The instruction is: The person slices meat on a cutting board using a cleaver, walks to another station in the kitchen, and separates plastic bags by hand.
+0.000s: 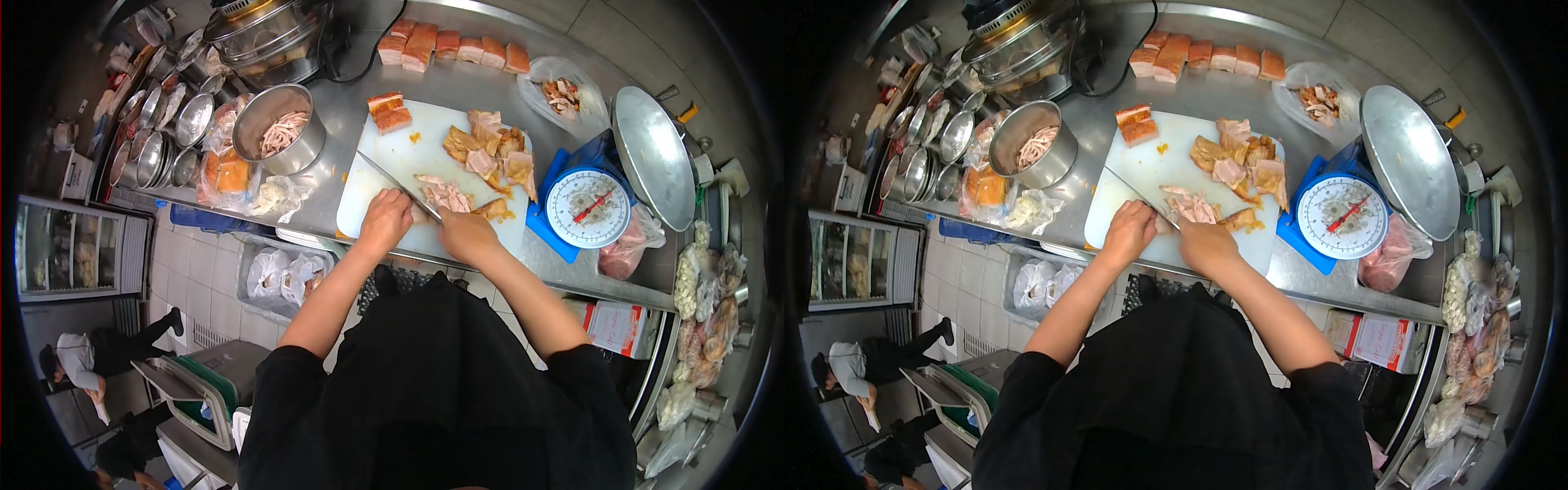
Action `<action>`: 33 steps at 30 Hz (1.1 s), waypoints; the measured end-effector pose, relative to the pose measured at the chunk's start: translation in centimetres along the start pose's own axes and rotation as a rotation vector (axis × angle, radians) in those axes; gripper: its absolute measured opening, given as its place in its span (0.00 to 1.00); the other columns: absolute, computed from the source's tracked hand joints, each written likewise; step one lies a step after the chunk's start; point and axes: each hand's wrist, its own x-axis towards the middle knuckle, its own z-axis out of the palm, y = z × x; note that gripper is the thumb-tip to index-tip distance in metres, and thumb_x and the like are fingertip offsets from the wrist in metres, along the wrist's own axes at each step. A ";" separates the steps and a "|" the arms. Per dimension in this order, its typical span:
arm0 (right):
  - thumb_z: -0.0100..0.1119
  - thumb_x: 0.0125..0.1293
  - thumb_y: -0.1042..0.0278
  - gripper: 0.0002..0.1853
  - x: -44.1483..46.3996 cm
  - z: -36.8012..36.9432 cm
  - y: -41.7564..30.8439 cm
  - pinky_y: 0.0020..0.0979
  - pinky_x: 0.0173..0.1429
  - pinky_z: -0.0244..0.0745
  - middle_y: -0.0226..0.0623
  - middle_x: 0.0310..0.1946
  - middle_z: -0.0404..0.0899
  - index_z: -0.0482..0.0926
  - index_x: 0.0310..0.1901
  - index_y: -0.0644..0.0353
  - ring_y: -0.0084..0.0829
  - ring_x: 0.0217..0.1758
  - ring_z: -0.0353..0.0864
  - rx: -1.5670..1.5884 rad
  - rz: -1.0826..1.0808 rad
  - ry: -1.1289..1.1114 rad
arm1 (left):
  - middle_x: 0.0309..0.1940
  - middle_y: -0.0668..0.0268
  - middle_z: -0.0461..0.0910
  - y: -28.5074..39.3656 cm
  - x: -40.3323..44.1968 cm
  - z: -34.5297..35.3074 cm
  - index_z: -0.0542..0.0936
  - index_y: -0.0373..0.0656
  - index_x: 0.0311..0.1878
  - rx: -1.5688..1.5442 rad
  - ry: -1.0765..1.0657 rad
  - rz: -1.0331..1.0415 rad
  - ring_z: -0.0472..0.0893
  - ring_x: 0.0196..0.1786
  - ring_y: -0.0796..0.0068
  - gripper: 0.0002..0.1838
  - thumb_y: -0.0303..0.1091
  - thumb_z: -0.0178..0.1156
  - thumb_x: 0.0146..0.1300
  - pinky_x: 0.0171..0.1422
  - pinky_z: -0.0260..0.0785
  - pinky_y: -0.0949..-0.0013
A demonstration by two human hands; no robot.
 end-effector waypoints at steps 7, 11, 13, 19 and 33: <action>0.56 0.70 0.61 0.22 1.6 -3.7 -0.8 0.52 0.57 0.80 0.56 0.46 0.87 0.77 0.60 0.65 0.56 0.50 0.87 -0.019 -0.049 -0.099 | 0.37 0.57 0.79 0.0 -0.1 -0.5 0.82 0.39 0.38 -0.047 0.013 0.025 0.78 0.44 0.51 0.07 0.23 0.67 0.56 0.52 0.73 0.53; 0.52 0.70 0.64 0.22 1.0 -1.6 -1.8 0.52 0.60 0.78 0.60 0.49 0.86 0.77 0.62 0.64 0.55 0.54 0.87 0.038 0.053 -0.115 | 0.37 0.57 0.79 0.0 0.0 -0.2 0.81 0.39 0.37 -0.036 0.025 0.010 0.78 0.45 0.50 0.06 0.23 0.67 0.56 0.52 0.73 0.53; 0.52 0.70 0.64 0.22 2.6 -3.0 -1.4 0.52 0.61 0.78 0.60 0.49 0.86 0.76 0.62 0.64 0.55 0.54 0.86 0.056 0.036 -0.131 | 0.38 0.57 0.79 -0.1 -0.1 -0.4 0.81 0.38 0.37 -0.038 0.013 0.025 0.78 0.45 0.50 0.06 0.23 0.67 0.57 0.52 0.73 0.53; 0.53 0.70 0.62 0.23 0.2 -4.2 -2.2 0.52 0.61 0.78 0.60 0.48 0.86 0.76 0.61 0.65 0.56 0.55 0.86 0.051 0.030 -0.232 | 0.36 0.60 0.79 -0.1 -0.5 0.0 0.81 0.40 0.36 -0.005 0.055 0.015 0.79 0.46 0.54 0.05 0.23 0.67 0.56 0.52 0.73 0.54; 0.52 0.71 0.61 0.21 3.0 -1.6 -1.1 0.52 0.55 0.81 0.59 0.45 0.86 0.75 0.58 0.68 0.54 0.46 0.88 0.102 -0.008 -0.063 | 0.39 0.60 0.79 0.0 -0.5 0.0 0.80 0.41 0.36 -0.023 0.078 0.000 0.78 0.47 0.54 0.06 0.24 0.66 0.56 0.53 0.72 0.54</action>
